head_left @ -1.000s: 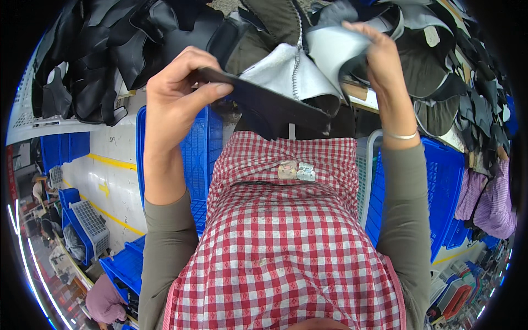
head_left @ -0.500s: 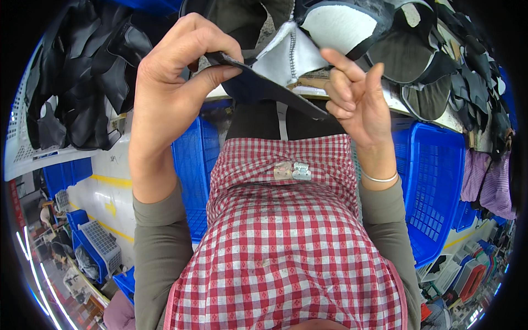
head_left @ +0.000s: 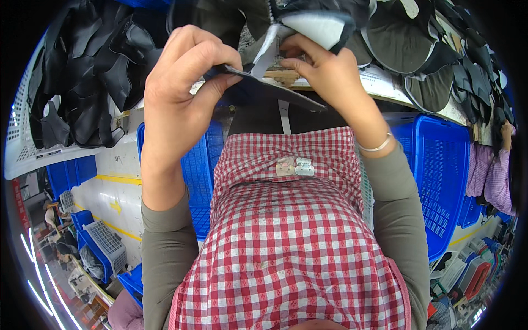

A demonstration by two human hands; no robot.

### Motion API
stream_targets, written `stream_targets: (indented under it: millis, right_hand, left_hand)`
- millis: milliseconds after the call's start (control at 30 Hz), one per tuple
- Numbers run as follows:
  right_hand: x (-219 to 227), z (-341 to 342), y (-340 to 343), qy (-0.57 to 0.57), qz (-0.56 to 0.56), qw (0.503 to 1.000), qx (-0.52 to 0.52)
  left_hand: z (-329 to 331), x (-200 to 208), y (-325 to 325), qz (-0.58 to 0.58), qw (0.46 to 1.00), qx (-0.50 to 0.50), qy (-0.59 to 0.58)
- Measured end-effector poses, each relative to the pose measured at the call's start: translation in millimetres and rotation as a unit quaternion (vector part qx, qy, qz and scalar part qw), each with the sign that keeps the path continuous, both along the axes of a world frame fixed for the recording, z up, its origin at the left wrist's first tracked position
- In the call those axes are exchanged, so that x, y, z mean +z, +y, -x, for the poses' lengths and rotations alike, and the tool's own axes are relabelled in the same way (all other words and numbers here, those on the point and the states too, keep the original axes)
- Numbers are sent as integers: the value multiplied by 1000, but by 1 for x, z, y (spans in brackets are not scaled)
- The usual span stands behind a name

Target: The person picks up black shoe parts from a table, aligns edges, and presses them together by hand. The person turns the parts over and repeats the process with additional pieces, placing finished assemblies on the table.

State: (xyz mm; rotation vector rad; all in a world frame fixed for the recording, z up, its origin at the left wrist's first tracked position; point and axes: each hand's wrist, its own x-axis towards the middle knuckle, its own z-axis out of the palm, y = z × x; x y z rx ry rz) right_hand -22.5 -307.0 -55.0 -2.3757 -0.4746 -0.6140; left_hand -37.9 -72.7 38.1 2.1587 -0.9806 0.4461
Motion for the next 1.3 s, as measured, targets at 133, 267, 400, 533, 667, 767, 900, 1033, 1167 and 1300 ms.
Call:
stream_targets:
  millis: [133,267,400,533,667,767,900,1033,1167,1300]
  right_hand:
    - [44,5,-17,169,-278,917,230]
    - [54,3,-14,-207,175,960,75]
    - [25,1,-18,-262,235,936,-10]
    - [-9,8,-18,-297,198,934,-22]
    - [-24,13,-9,-329,191,924,41]
    - [-23,13,-6,-306,192,931,45]
    - [-16,14,-3,-313,176,929,86]
    - [-11,16,-4,-316,144,931,110]
    - [-6,17,-5,-317,125,931,131]
    - [10,21,-6,-279,135,936,169]
  left_hand:
    - [-2,0,-11,-22,998,8,-56]
    - [-4,-19,-18,-44,989,6,-139]
    - [-1,-60,-15,-42,970,22,-237]
    - [0,-106,-11,26,982,55,-178]
    - [5,-129,-2,34,981,99,-163]
    - [6,-128,3,10,986,99,-134]
    - [8,-115,9,-31,981,89,-170]
    - [13,-102,15,-19,965,63,-254]
    - [19,-90,14,-20,965,64,-255]
    - [20,-80,13,-25,967,52,-248]
